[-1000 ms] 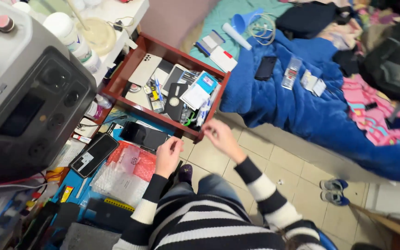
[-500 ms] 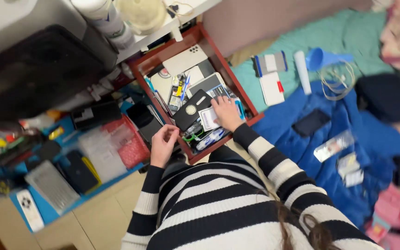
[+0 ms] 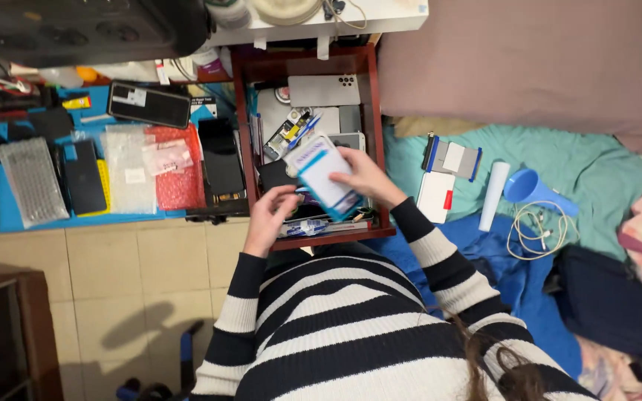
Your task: Organizing a drawer by sorting through electronic devices, packaging, and discarding trash.
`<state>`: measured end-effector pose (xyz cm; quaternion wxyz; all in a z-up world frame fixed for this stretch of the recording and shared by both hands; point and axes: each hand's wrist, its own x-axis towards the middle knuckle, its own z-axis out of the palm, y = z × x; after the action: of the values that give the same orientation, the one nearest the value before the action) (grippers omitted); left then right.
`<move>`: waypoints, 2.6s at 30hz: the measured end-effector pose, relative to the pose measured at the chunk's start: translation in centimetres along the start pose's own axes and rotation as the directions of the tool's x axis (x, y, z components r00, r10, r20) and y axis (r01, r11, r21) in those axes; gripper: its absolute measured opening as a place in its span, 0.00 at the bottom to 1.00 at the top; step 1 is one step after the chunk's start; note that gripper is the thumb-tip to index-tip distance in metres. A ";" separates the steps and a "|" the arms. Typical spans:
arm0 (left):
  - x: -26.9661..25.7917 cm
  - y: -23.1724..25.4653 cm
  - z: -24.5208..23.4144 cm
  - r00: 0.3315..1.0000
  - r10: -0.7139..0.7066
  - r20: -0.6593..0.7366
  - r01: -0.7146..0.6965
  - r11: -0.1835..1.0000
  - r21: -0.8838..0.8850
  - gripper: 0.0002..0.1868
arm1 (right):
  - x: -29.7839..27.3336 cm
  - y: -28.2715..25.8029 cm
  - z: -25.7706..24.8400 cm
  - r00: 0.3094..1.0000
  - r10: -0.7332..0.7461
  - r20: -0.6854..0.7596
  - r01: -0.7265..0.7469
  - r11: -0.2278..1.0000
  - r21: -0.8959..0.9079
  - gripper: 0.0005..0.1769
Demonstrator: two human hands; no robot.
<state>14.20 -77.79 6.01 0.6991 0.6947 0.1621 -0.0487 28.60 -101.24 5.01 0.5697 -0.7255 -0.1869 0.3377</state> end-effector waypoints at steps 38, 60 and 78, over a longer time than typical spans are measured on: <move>-2.8 -1.6 -11.2 0.892 -0.166 -0.421 0.037 0.954 -0.299 0.13 | 5.7 0.3 -3.0 0.994 -0.112 0.015 0.111 0.935 -0.336 0.32; -6.8 -4.8 -17.5 0.787 -0.199 -0.584 0.040 0.961 -0.273 0.15 | 3.7 -0.4 1.9 0.990 0.007 -0.142 0.059 0.886 0.459 0.37; -10.9 -5.1 -24.8 0.745 -0.163 -0.647 -0.023 0.963 -0.270 0.12 | 7.4 -5.4 15.8 0.979 0.178 -0.102 -0.081 0.792 0.605 0.27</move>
<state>-1.48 -55.14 4.79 0.6783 0.5619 0.4308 0.1966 23.26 -83.80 6.15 0.7574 -0.5438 0.0236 0.3607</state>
